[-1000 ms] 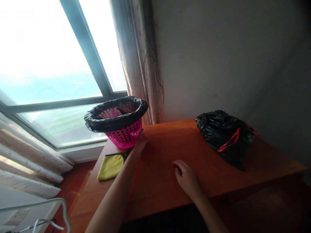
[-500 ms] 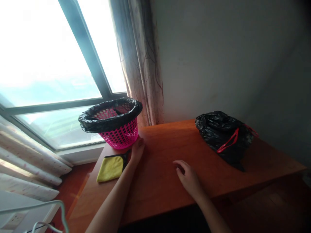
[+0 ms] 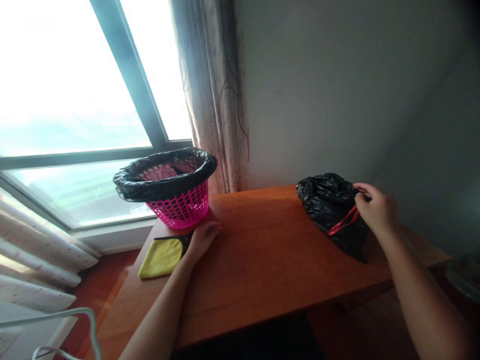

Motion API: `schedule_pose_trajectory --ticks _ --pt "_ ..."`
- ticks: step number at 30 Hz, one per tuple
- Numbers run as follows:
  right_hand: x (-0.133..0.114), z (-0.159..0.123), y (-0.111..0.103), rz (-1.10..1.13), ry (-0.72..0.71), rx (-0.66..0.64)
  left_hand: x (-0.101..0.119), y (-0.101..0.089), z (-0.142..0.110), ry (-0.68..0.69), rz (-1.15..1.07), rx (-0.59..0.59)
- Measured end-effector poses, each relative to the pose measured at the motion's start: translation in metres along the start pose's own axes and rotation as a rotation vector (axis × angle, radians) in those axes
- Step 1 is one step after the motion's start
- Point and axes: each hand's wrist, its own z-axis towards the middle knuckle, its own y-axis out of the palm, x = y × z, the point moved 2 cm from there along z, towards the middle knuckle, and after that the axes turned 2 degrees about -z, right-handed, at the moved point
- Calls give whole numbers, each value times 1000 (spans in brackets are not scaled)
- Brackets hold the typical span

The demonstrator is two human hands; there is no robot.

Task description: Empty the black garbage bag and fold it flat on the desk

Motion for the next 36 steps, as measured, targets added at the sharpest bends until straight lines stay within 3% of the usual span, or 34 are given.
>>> schedule_pose_trajectory --ticks 3,5,7,10,15,21,27,32,36 --pt "52 27 26 -160 35 -71 1 1 -2 12 33 0" --pt "74 32 47 -136 136 -214 1 3 -3 16 72 5" --pt "82 30 65 -66 226 -347 2 5 -5 19 117 8" --pt "76 18 83 57 311 -460 4 8 -7 26 184 12" --pt "31 -5 97 219 285 -508 9 9 -7 39 261 9" --pt "-62 -44 111 327 55 -554 12 11 -10 49 314 -2" --pt "-147 -73 94 432 -170 -617 13 12 -12 44 340 -11" --pt "-176 -72 65 460 -274 -484 16 11 -10 23 336 -16" --pt "-175 -72 57 491 -201 -446 17 11 -10 4 326 28"
